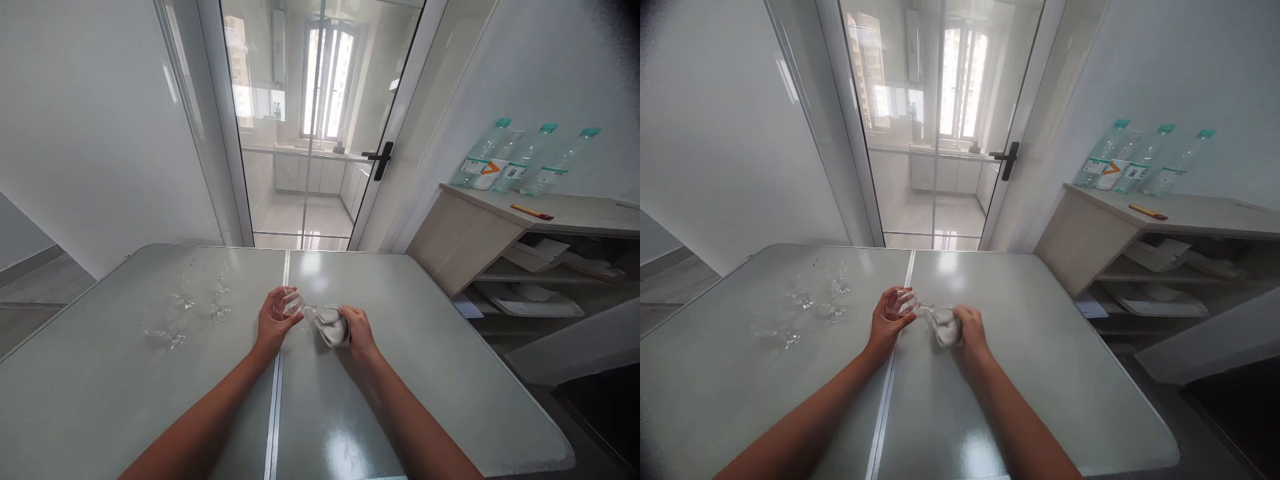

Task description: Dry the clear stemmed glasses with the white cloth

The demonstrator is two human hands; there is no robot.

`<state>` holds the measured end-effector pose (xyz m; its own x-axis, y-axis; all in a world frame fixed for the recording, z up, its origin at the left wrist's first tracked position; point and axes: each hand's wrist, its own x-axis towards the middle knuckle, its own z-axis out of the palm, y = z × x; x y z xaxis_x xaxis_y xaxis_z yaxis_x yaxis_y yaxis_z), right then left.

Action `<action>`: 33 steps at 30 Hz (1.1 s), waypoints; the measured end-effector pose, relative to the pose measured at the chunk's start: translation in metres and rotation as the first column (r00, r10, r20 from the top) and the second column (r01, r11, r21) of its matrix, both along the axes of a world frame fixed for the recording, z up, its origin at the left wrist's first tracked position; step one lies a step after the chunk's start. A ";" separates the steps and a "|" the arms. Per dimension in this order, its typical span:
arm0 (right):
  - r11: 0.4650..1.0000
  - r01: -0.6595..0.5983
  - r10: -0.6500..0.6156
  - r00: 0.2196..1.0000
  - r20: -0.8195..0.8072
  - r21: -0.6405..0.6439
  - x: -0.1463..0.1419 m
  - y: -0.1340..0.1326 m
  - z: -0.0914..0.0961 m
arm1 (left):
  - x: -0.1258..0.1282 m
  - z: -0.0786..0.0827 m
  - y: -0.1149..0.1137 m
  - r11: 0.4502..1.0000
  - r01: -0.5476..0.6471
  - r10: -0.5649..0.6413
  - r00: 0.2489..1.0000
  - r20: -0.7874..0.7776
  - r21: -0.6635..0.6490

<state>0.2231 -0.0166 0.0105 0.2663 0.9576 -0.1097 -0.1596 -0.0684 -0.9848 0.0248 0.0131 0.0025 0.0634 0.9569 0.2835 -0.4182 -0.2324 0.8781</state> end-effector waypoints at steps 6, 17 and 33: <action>0.842 -0.539 0.531 0.836 0.138 0.027 0.009 -0.011 0.029 | 0.001 -0.008 0.000 0.997 0.069 -0.068 0.997 -0.033 0.019; 0.871 -0.488 0.316 0.646 0.695 0.058 -0.012 -0.012 0.000 | 0.005 -0.025 -0.003 0.954 0.298 -0.289 0.946 -0.147 0.040; 0.990 -0.141 0.072 0.660 0.748 0.029 0.032 0.019 -0.010 | -0.039 0.020 0.004 0.748 -0.515 0.663 0.595 -0.454 0.418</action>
